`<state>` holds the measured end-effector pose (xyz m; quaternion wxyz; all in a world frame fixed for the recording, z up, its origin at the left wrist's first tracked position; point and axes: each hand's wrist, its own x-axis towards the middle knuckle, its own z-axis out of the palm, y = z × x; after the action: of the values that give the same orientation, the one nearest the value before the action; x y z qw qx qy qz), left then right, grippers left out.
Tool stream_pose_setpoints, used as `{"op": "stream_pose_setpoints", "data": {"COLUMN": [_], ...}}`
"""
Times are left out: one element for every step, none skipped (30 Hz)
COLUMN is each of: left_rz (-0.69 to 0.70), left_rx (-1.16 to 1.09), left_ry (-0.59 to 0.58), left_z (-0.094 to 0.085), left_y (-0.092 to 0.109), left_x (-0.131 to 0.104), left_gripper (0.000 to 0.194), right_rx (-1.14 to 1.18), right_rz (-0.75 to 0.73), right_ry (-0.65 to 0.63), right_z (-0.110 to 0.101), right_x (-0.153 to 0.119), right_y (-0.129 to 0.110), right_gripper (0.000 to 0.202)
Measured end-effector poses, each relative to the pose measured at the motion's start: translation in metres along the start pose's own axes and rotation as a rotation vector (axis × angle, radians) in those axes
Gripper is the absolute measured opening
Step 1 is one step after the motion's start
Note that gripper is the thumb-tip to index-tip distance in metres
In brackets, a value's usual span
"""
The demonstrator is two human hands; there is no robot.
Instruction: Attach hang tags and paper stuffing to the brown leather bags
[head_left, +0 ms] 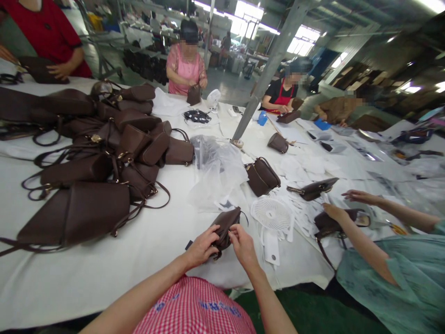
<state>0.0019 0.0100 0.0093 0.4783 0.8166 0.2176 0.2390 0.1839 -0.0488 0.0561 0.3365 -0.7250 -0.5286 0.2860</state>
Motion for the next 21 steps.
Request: {"op": "stream_pose_setpoints", "data": {"left_rz": [0.002,0.005,0.009,0.015,0.023,0.034,0.048,0.063,0.078,0.087,0.086,0.074,0.052,0.025,-0.001,-0.023,-0.037,-0.042,-0.042,-0.04,-0.041], "left_rx": [0.007,0.015,0.024,0.033,0.041,0.047,0.049,0.046,0.04,0.029,0.015,-0.004,-0.029,-0.058,-0.086,-0.108,-0.12,-0.122,-0.116,-0.105,-0.096], "left_ry": [0.005,0.008,0.009,0.008,0.006,0.003,0.0,-0.004,-0.009,-0.014,-0.02,-0.024,-0.024,-0.022,-0.018,-0.012,-0.009,-0.007,-0.005,0.006,0.028], "left_z": [0.0,0.001,0.001,0.002,0.002,0.003,0.003,0.004,0.004,0.004,0.003,0.003,0.003,0.002,0.002,0.003,0.005,0.008,0.012,0.018,0.025], "left_y": [0.0,-0.001,-0.002,-0.004,-0.005,-0.007,-0.008,-0.01,-0.011,-0.011,-0.011,-0.011,-0.01,-0.01,-0.01,-0.011,-0.012,-0.014,-0.017,-0.019,-0.022], "left_x": [0.0,0.0,0.001,0.001,0.001,0.0,-0.001,-0.002,-0.004,-0.005,-0.005,-0.005,-0.005,-0.004,-0.003,-0.002,-0.001,-0.002,-0.003,-0.004,-0.005], "left_gripper": [0.014,0.013,0.014,0.014,0.014,0.015,0.016,0.019,0.022,0.026,0.03,0.035,0.039,0.045,0.05,0.056,0.06,0.062,0.065,0.069,0.075], "right_rx": [-0.032,-0.073,-0.117,-0.156,-0.178,-0.183,-0.171,-0.144,-0.106,-0.065,-0.029,-0.005,0.007,0.006,-0.002,-0.007,-0.003,0.014,0.044,0.08,0.111], "right_rz": [-0.015,-0.037,-0.061,-0.085,-0.107,-0.124,-0.137,-0.148,-0.155,-0.155,-0.147,-0.133,-0.117,-0.103,-0.093,-0.087,-0.079,-0.063,-0.034,0.005,0.045], "right_ry": [0.013,0.017,0.01,-0.007,-0.036,-0.074,-0.114,-0.156,-0.195,-0.228,-0.248,-0.258,-0.259,-0.25,-0.241,-0.235,-0.235,-0.242,-0.253,-0.263,-0.268], "right_z": [-0.002,-0.005,-0.007,-0.009,-0.01,-0.01,-0.01,-0.008,-0.006,-0.005,-0.003,-0.003,-0.003,-0.004,-0.006,-0.008,-0.01,-0.011,-0.011,-0.01,-0.009], "right_x": [0.003,0.006,0.009,0.011,0.012,0.012,0.011,0.009,0.006,0.004,0.002,0.001,0.001,0.003,0.005,0.008,0.01,0.012,0.012,0.012,0.012], "right_y": [0.0,0.0,0.0,-0.001,-0.002,-0.003,-0.003,-0.004,-0.004,-0.004,-0.004,-0.003,-0.003,-0.002,-0.002,-0.001,-0.001,0.0,0.001,0.002,0.002], "right_gripper": [0.015,0.016,0.017,0.018,0.019,0.019,0.02,0.02,0.021,0.021,0.022,0.022,0.021,0.021,0.02,0.019,0.019,0.02,0.02,0.019,0.019]}}
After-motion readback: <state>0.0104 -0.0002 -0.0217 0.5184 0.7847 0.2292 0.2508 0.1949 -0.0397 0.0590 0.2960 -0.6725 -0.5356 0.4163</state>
